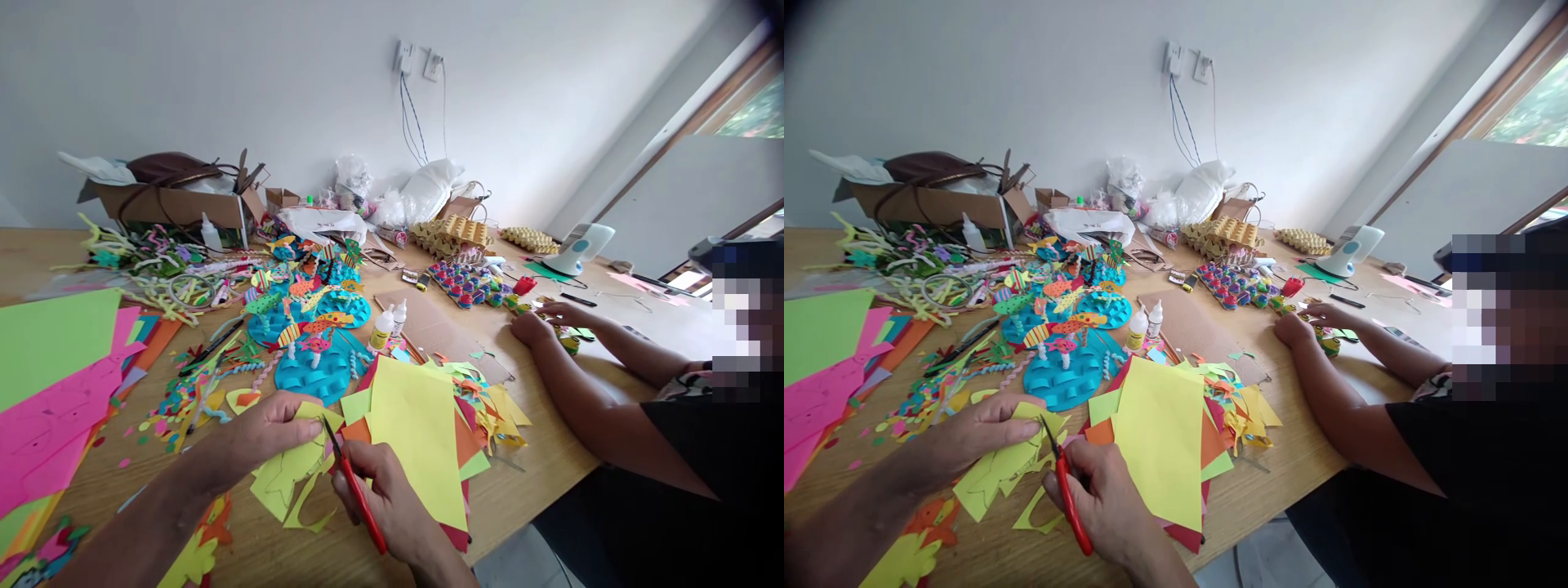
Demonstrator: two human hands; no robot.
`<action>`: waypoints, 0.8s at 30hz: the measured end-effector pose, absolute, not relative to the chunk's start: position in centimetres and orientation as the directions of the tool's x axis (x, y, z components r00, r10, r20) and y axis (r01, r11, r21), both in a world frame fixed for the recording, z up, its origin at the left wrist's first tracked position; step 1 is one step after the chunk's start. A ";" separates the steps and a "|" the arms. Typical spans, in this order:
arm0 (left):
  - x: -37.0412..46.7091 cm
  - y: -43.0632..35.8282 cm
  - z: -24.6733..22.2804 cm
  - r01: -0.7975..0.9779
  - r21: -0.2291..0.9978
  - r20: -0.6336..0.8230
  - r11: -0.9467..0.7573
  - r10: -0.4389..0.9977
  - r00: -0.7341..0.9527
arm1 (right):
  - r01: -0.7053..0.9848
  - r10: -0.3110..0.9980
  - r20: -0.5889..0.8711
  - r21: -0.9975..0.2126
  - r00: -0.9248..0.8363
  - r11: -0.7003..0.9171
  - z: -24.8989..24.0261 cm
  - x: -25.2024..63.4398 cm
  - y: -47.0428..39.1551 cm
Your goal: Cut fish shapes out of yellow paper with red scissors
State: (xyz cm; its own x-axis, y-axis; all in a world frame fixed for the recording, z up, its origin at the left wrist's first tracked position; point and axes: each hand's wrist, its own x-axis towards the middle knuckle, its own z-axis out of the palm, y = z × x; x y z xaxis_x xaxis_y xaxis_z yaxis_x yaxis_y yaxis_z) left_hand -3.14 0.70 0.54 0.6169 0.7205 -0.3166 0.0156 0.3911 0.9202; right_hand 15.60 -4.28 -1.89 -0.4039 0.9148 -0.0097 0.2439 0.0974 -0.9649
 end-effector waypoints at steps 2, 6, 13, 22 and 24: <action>-3.0 0.7 0.7 0.010 0.911 -0.323 0.411 0.701 0.636 | 0.255 0.899 -0.023 -0.962 -0.437 0.100 -1.9 16.0 -4.2; -2.8 0.6 0.9 -0.002 0.895 -0.343 0.445 0.693 0.633 | 0.300 0.890 -0.031 -0.946 -0.456 0.121 -2.0 16.6 -4.0; -3.0 0.6 0.8 0.003 0.890 -0.355 0.456 0.689 0.632 | 0.343 0.878 -0.003 -0.921 -0.479 0.184 -1.2 17.1 -3.9; -2.9 0.9 0.7 0.055 0.878 -0.391 0.476 0.645 0.657 | 0.380 0.860 -0.002 -0.898 -0.510 0.223 -0.9 18.0 -3.6; -2.9 1.0 0.9 0.057 0.876 -0.392 0.479 0.638 0.662 | 0.395 0.859 -0.002 -0.889 -0.512 0.233 -0.9 18.2 -3.5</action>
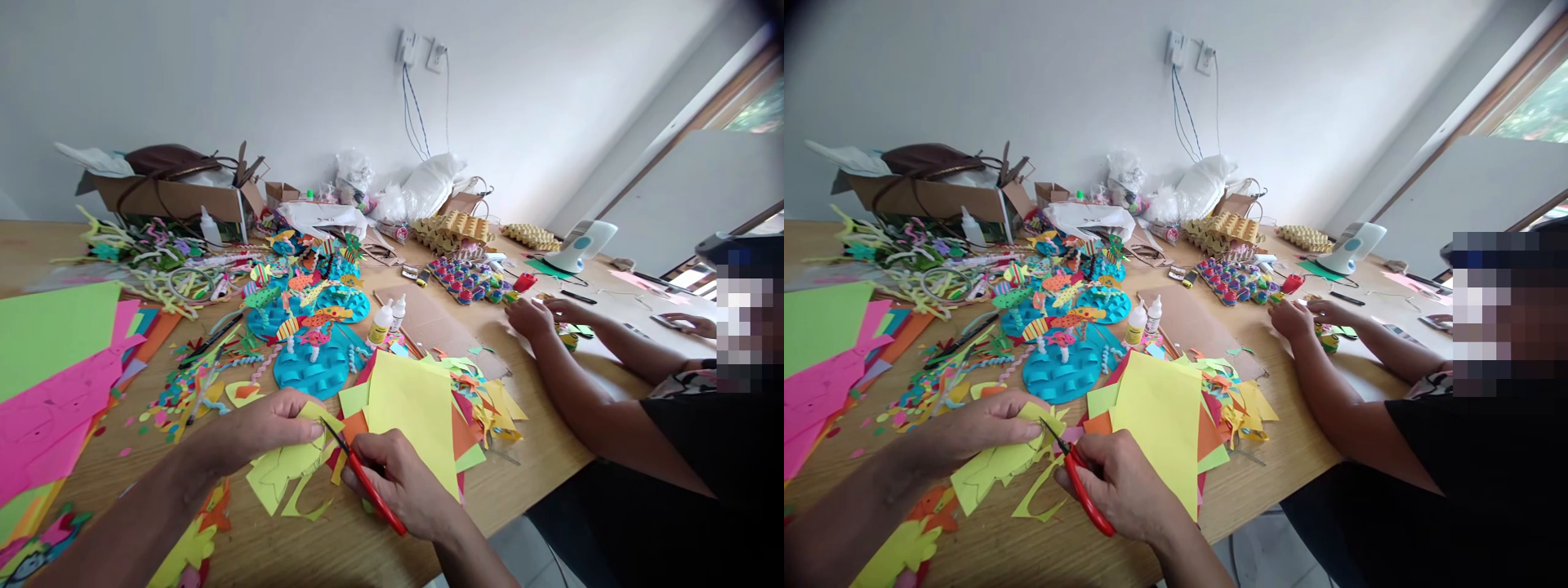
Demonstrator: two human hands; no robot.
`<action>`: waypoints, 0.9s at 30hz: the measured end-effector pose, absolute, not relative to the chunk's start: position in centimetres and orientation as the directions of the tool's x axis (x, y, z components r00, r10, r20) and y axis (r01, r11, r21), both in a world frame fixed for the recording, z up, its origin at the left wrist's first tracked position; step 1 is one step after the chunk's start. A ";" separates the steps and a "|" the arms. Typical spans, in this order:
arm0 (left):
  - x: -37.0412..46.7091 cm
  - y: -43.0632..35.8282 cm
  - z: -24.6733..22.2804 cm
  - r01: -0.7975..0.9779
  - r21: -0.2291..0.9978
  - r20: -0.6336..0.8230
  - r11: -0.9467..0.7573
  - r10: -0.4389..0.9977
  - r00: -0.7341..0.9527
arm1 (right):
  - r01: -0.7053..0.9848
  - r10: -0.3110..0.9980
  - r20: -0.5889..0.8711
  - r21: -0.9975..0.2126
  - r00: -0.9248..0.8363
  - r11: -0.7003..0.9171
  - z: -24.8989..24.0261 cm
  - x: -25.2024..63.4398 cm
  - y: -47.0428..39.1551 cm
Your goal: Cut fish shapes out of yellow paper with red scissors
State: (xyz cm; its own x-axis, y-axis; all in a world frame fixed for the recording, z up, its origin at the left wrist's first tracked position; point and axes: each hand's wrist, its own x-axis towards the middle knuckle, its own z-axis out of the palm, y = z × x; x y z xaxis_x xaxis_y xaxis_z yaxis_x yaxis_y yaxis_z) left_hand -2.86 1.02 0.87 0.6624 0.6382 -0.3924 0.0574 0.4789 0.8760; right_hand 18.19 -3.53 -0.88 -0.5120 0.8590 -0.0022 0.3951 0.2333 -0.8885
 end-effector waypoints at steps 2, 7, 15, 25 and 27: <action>-2.8 1.2 1.0 0.080 0.876 -0.400 0.476 0.623 0.673 | 0.410 0.860 -0.002 -0.880 -0.510 0.241 -0.8 18.4 -3.5; -2.7 1.7 1.6 0.182 0.877 -0.443 0.445 0.602 0.664 | 0.409 0.863 0.006 -0.879 -0.505 0.246 -0.6 18.5 -3.5; -3.7 2.0 2.0 -0.134 0.922 -0.185 0.362 0.718 0.671 | 0.081 0.956 -0.036 -0.997 -0.291 -0.013 -1.5 16.2 -3.3; -0.8 -0.5 1.1 -0.232 0.968 -0.021 0.098 0.949 0.314 | -0.038 0.984 0.088 -0.996 -0.154 0.083 -1.0 13.0 -3.0; 0.0 -0.2 1.4 -0.227 0.969 -0.045 0.094 0.976 0.212 | 0.009 0.988 0.091 -0.996 -0.124 0.093 -1.3 12.7 -2.9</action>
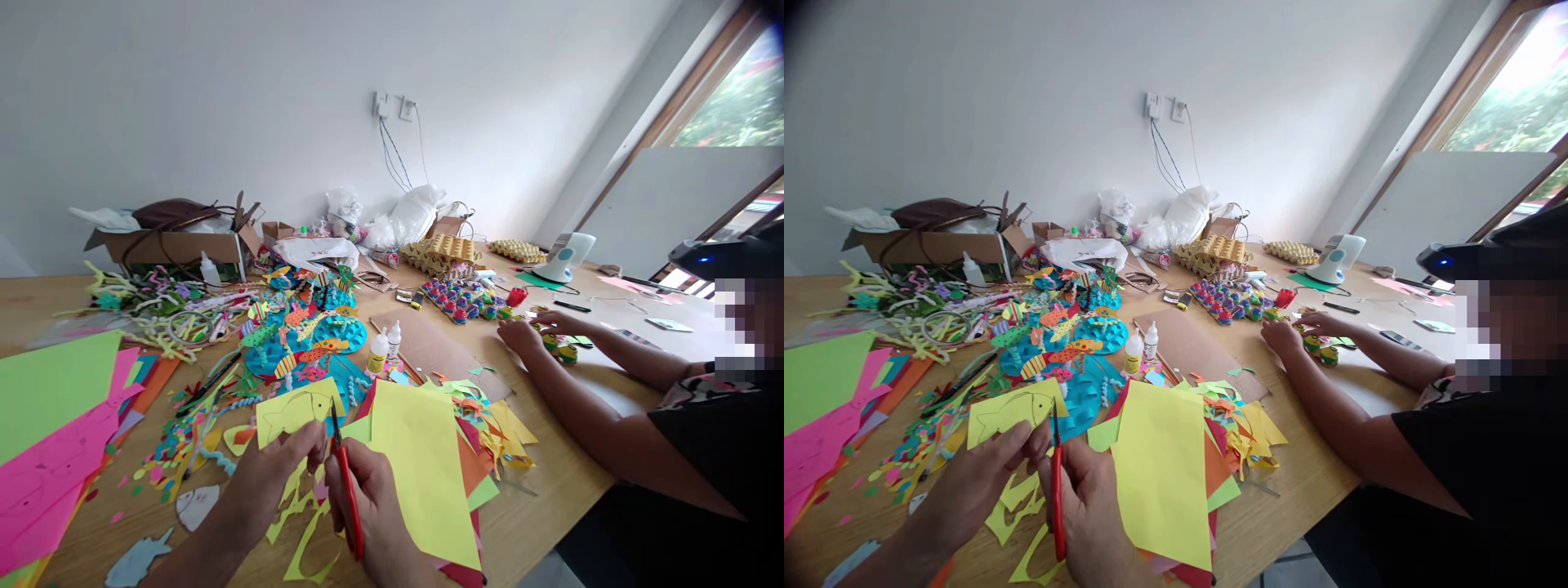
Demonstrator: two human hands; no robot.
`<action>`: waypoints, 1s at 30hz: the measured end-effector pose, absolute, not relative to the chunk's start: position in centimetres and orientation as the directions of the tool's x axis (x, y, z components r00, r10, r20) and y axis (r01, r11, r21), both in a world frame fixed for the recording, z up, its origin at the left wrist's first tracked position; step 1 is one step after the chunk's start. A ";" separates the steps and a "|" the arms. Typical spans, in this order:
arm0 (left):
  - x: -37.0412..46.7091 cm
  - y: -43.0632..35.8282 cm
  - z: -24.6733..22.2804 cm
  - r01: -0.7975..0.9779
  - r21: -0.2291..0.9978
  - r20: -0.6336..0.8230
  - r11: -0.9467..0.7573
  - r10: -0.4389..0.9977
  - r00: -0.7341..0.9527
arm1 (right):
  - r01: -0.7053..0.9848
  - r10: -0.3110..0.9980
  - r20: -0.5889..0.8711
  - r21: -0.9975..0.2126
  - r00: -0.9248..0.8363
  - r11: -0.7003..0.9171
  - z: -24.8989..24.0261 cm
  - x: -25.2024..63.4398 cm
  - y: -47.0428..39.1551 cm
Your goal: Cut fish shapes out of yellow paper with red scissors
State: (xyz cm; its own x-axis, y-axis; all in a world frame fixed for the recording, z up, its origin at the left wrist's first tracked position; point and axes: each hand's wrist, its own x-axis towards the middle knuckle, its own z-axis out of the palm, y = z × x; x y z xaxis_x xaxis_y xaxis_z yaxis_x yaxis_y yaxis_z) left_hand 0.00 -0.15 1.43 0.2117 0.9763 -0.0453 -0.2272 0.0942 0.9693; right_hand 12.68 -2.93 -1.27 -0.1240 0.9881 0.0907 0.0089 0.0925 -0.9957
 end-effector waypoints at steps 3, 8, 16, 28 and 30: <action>0.9 0.4 1.9 -0.264 0.962 -0.051 0.076 0.994 0.100 | 0.029 0.991 0.078 -0.996 -0.108 0.082 -1.6 12.4 -2.8; 1.6 0.8 2.2 -0.327 0.944 -0.044 0.050 0.999 0.026 | -0.010 0.987 0.055 -0.998 -0.154 0.054 -1.1 12.4 -2.7; 1.7 0.7 1.5 -0.327 0.942 -0.060 0.077 0.996 0.063 | -0.009 0.985 0.055 -0.999 -0.164 0.054 -0.4 12.7 -2.7; 1.2 0.4 1.6 -0.314 0.943 -0.079 0.108 0.992 0.103 | -0.039 0.980 0.039 -0.999 -0.196 0.032 -0.2 13.0 -2.8; 1.1 0.5 1.7 -0.306 0.946 -0.075 0.105 0.991 0.110 | -0.031 0.980 0.038 -0.999 -0.193 0.033 -0.3 13.1 -2.8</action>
State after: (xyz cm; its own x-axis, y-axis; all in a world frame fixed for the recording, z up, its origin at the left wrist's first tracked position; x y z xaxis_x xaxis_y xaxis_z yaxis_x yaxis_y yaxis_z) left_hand 1.13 0.50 1.66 0.1103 0.9911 -0.0748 -0.3058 0.1055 0.9462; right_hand 13.12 -2.83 -0.29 -0.1932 0.9804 0.0380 -0.0312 0.0325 -0.9990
